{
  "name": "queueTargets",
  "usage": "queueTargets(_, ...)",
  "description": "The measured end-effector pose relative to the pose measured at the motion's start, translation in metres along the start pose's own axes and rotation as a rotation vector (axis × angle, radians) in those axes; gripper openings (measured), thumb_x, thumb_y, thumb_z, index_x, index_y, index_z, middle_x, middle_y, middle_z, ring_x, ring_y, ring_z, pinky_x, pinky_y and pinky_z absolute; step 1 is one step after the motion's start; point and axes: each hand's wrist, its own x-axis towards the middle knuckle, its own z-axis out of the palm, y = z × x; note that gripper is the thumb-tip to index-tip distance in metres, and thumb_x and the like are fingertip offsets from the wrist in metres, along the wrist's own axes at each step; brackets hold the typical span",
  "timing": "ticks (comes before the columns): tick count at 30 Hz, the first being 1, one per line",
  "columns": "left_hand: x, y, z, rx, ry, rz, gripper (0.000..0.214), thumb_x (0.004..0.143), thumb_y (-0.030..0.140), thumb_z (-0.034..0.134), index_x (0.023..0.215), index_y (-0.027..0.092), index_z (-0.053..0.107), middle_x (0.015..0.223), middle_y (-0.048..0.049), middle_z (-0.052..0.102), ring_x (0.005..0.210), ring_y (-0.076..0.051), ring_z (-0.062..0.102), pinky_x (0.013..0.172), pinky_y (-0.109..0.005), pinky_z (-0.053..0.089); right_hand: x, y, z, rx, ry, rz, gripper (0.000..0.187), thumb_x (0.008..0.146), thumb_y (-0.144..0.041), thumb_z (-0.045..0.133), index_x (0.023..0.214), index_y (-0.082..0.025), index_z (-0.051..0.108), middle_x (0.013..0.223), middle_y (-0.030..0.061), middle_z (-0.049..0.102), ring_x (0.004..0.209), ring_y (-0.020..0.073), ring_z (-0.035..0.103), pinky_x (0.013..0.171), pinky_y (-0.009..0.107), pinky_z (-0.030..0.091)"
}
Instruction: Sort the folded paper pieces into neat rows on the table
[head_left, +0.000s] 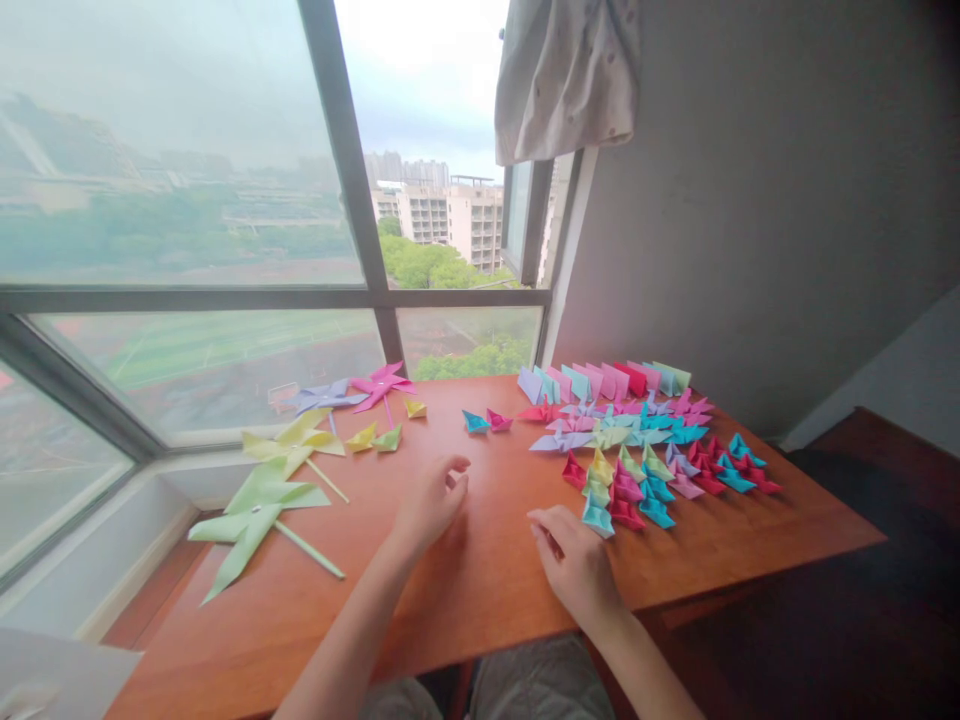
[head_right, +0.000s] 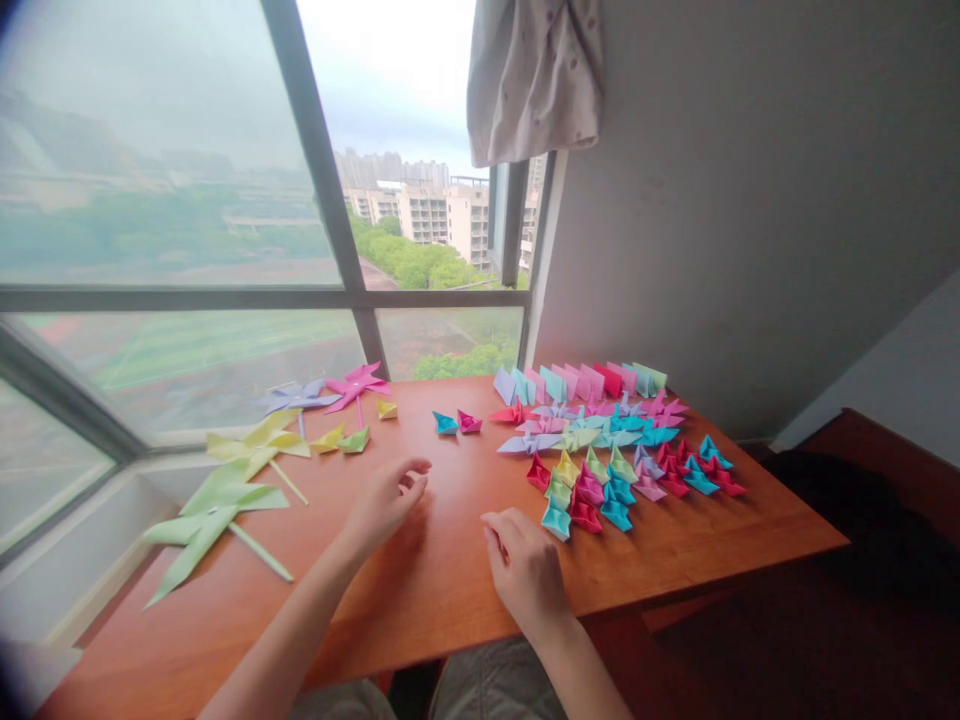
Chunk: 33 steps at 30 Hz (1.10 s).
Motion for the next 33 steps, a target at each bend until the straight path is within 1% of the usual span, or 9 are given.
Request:
queueTargets(2,0.028,-0.006,0.001,0.041,0.044,-0.015,0.028,0.084,0.016,0.052,0.109,0.017,0.064,0.106,-0.0069,0.070,0.073,-0.015,0.066,0.074,-0.030,0.054,0.002,-0.003,0.010,0.034,-0.043,0.018,0.022,0.095,-0.020,0.044,0.101,-0.021,0.065,0.082,0.0045,0.066,0.073,0.0160,0.064,0.070,0.026,0.048)
queueTargets(4,0.055,-0.012,0.003,0.083,0.081,-0.032,0.032,0.085,0.016,0.056,0.116,0.016,0.061,0.115,-0.0095,0.066,0.076,-0.016,0.066,0.079,-0.034,0.054,0.002,-0.002,0.014,0.057,-0.078,0.055,0.022,0.095,-0.022,0.045,0.104,-0.021,0.065,0.085,0.0049,0.067,0.076,0.0168,0.065,0.072,0.027,0.049)
queueTargets(6,0.078,-0.017,0.007,0.119,0.104,-0.044,0.032,0.089,0.021,0.059,0.120,0.015,0.058,0.118,-0.0104,0.064,0.087,-0.018,0.066,0.083,-0.038,0.054,0.002,0.001,0.015,0.084,-0.107,0.111,0.025,0.094,-0.025,0.047,0.113,-0.020,0.063,0.083,0.0040,0.068,0.074,0.0172,0.065,0.071,0.027,0.050)
queueTargets(8,0.094,-0.021,0.011,0.147,0.115,-0.046,0.032,0.092,0.029,0.059,0.122,0.016,0.057,0.120,-0.0096,0.062,0.097,-0.020,0.064,0.085,-0.041,0.054,0.002,0.003,0.015,0.122,-0.124,0.170,0.029,0.093,-0.028,0.049,0.117,-0.020,0.062,0.076,0.0018,0.067,0.067,0.0166,0.064,0.066,0.027,0.050)
queueTargets(11,0.107,-0.024,0.016,0.179,0.101,-0.023,0.032,0.094,0.033,0.058,0.121,0.017,0.058,0.122,-0.0090,0.061,0.103,-0.022,0.062,0.087,-0.043,0.054,0.004,0.004,0.014,0.163,-0.134,0.212,0.028,0.092,-0.029,0.049,0.114,-0.020,0.064,0.069,0.0001,0.065,0.062,0.0163,0.063,0.061,0.026,0.049)
queueTargets(14,0.110,-0.027,0.018,0.209,0.070,0.012,0.029,0.094,0.032,0.058,0.119,0.017,0.059,0.122,-0.0089,0.061,0.105,-0.022,0.062,0.089,-0.044,0.053,0.005,0.003,0.014,0.180,-0.133,0.218,0.028,0.092,-0.029,0.048,0.113,-0.019,0.064,0.071,0.0012,0.067,0.065,0.0173,0.064,0.063,0.027,0.049)
queueTargets(20,0.107,-0.028,0.016,0.274,0.014,0.027,0.027,0.094,0.032,0.059,0.115,0.016,0.061,0.119,-0.0083,0.063,0.102,-0.021,0.063,0.087,-0.043,0.054,0.005,0.003,0.015,0.175,-0.131,0.210,0.029,0.092,-0.029,0.046,0.112,-0.018,0.065,0.072,0.0027,0.067,0.065,0.0181,0.065,0.064,0.028,0.050)
queueTargets(27,0.104,-0.024,0.007,0.314,-0.095,0.069,0.025,0.094,0.033,0.059,0.112,0.015,0.062,0.111,-0.0069,0.065,0.093,-0.019,0.065,0.081,-0.039,0.056,0.006,0.000,0.012,0.167,-0.113,0.210,0.026,0.090,-0.025,0.047,0.105,-0.018,0.068,0.080,0.0043,0.070,0.071,0.0186,0.067,0.068,0.029,0.052)
queueTargets(33,0.093,-0.023,-0.001,0.311,-0.123,0.099,0.022,0.093,0.033,0.059,0.104,0.014,0.063,0.101,-0.0048,0.066,0.086,-0.016,0.065,0.077,-0.036,0.055,0.007,-0.001,0.011,0.172,-0.114,0.216,0.027,0.091,-0.025,0.046,0.104,-0.018,0.069,0.089,0.0072,0.073,0.080,0.0206,0.069,0.075,0.031,0.054)
